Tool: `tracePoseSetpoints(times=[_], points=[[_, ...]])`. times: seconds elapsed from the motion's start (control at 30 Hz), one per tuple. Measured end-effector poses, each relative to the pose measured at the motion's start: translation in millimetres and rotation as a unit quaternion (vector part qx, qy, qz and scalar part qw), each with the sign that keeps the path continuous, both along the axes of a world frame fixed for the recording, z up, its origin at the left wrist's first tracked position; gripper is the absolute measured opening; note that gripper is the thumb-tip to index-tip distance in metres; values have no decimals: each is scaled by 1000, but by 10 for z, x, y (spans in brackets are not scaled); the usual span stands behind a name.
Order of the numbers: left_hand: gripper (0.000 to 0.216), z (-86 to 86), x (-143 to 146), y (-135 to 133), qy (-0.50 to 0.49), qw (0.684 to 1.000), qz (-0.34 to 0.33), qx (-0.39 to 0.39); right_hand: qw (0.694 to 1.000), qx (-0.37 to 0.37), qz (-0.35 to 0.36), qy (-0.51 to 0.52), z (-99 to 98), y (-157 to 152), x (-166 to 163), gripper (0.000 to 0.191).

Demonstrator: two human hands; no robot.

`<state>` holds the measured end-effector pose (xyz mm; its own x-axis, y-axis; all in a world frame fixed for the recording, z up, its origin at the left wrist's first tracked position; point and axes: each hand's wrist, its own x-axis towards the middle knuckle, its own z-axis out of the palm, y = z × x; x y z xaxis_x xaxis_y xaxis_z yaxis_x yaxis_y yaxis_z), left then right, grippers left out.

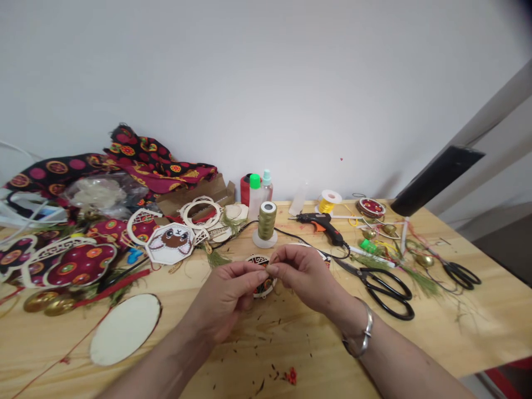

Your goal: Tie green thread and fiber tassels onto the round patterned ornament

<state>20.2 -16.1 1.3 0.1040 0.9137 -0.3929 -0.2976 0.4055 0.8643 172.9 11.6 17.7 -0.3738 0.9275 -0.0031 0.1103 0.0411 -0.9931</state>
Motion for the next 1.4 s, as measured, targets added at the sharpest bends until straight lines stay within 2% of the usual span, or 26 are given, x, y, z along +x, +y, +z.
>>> tracePoseSetpoints(times=[0.2, 0.4, 0.57, 0.7, 0.83, 0.93, 1.03, 1.1, 1.2, 1.27, 1.4], points=[[18, 34, -15, 4, -23, 1000, -14, -15, 997, -66, 13, 48, -19, -3, 2, 11], [16, 35, -21, 12, -35, 999, -4, -9, 995, -78, 20, 66, -37, 12, -3, 18], [15, 46, -44, 32, -52, 998, 22, 0, 999, -9, 44, 18, -47, 36, 33, 28], [19, 54, -54, 43, -55, 997, 57, 5, 995, 61, 54, -55, -53, 56, 83, 20], [19, 60, -41, 55, -47, 995, 88, -6, 988, 82, 34, -124, -40, 51, 99, 21], [18, 78, -23, 53, -43, 994, 105, -12, 986, 101, 23, -134, -16, -4, 75, 24], [17, 88, -16, 47, -46, 992, 114, -9, 976, 152, 38, -153, 13, -102, 32, 23], [16, 85, -20, 45, -51, 991, 120, -7, 959, 204, 58, -190, 26, -173, 3, 21], [16, 71, -30, 46, -54, 990, 129, -10, 915, 293, 90, -263, 12, -253, -31, 19], [18, 57, -35, 47, -58, 990, 128, -12, 872, 361, 109, -313, -27, -281, -48, 19], [17, 20, -46, 51, -73, 989, 126, 2, 764, 498, 142, -384, -145, -302, -81, 13]])
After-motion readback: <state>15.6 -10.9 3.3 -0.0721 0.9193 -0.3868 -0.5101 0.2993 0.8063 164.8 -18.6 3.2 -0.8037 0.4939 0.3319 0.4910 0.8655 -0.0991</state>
